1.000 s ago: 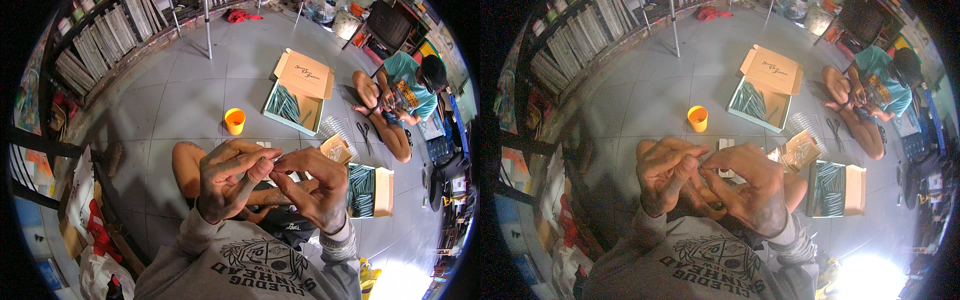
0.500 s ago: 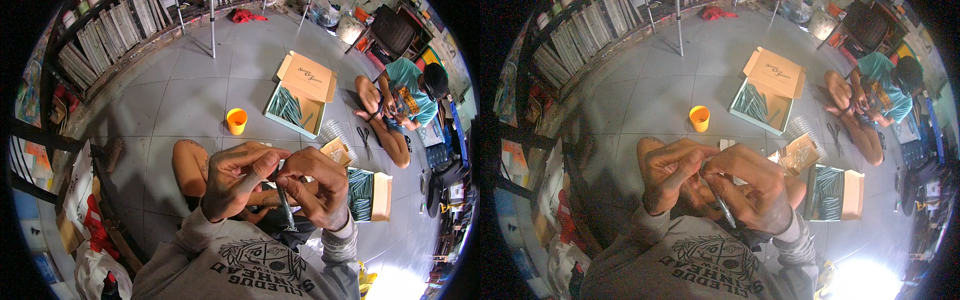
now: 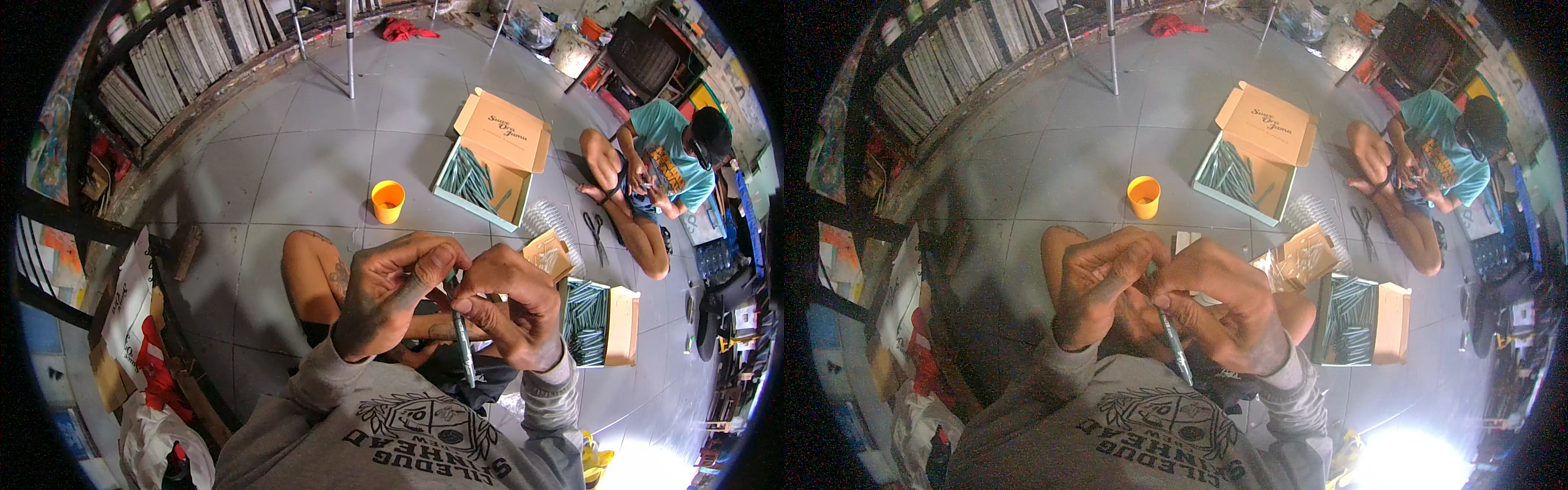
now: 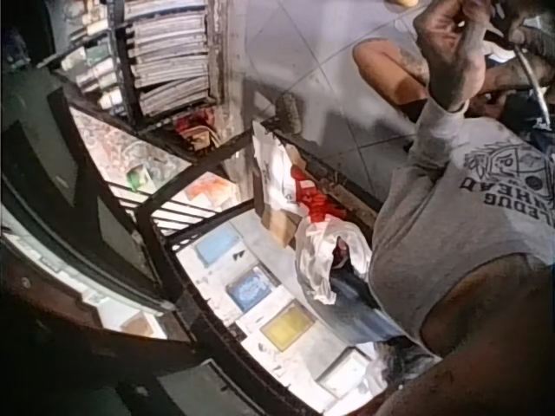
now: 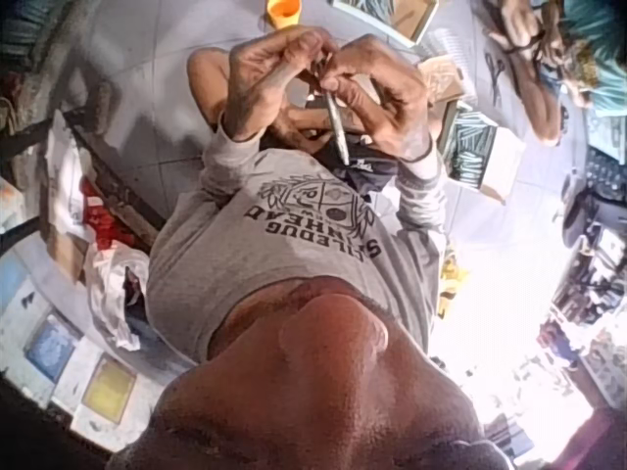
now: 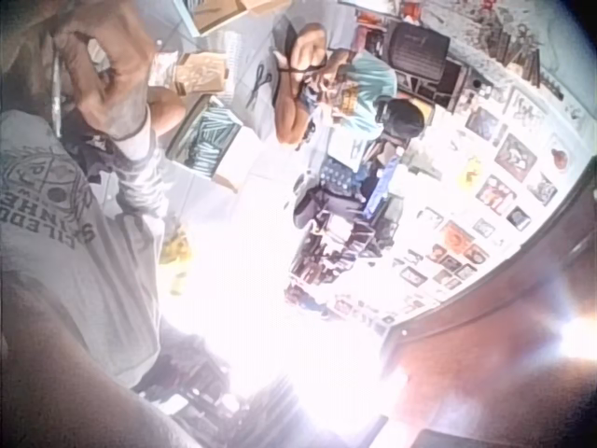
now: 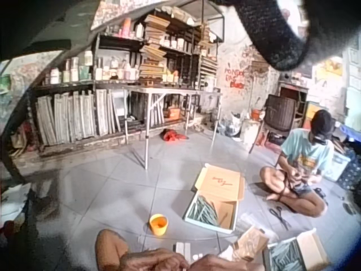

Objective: The person assembles pens by inserting ink cartridges into pen barrels and placing the finished items into cardboard boxes while sitting on the floor.

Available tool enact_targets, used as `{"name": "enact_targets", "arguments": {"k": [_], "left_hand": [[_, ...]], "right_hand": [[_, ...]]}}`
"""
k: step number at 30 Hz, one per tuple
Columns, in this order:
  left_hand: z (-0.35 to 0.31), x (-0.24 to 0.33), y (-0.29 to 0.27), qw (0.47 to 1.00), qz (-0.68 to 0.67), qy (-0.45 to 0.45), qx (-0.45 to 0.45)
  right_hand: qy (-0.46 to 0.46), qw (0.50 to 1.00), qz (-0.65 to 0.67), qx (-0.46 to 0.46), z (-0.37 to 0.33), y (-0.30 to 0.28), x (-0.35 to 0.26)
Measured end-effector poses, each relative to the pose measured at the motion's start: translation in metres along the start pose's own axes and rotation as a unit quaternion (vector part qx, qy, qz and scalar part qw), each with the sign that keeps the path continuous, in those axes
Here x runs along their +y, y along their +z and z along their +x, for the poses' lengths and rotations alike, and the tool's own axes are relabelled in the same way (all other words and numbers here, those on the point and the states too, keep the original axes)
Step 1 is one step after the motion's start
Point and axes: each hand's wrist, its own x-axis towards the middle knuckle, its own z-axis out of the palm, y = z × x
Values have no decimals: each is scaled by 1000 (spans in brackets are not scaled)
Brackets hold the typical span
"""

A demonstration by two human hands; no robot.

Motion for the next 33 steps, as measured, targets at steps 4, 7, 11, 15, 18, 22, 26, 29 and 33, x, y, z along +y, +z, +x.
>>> {"name": "enact_targets", "arguments": {"k": [4, 7, 11, 15, 18, 22, 26, 29, 33], "left_hand": [[1, -3, 0, 1000, 9, 23, 3], [1, 0, 2, 999, -7, 31, 7], [3, -1, 1, 999, -9, 31, 22], [3, -1, 0, 999, -11, 29, 34], [4, -2, -3, 999, 0, 32, 37], [3, -5, -3, 998, -35, 30, 42], [4, -6, -4, 997, -52, 31, 45], [3, -4, -3, 996, -60, 36, 51], [4, -4, -4, 995, -71, 41, 58]], "right_hand": [[-12, 1000, 14, 1, 0, 2, 1], [-21, 1000, 19, 2, 0, 3, 4], [-36, 999, 33, 9, 0, 6, 9], [-49, 998, 41, 5, 1, 7, 11], [-49, 997, 52, 5, 0, 8, 12], [-55, 997, 61, 3, -1, 10, 14], [-59, 996, 66, 4, -2, 11, 14], [-61, 996, 70, 5, -4, 13, 14], [-65, 995, 72, 2, -4, 15, 14]]}}
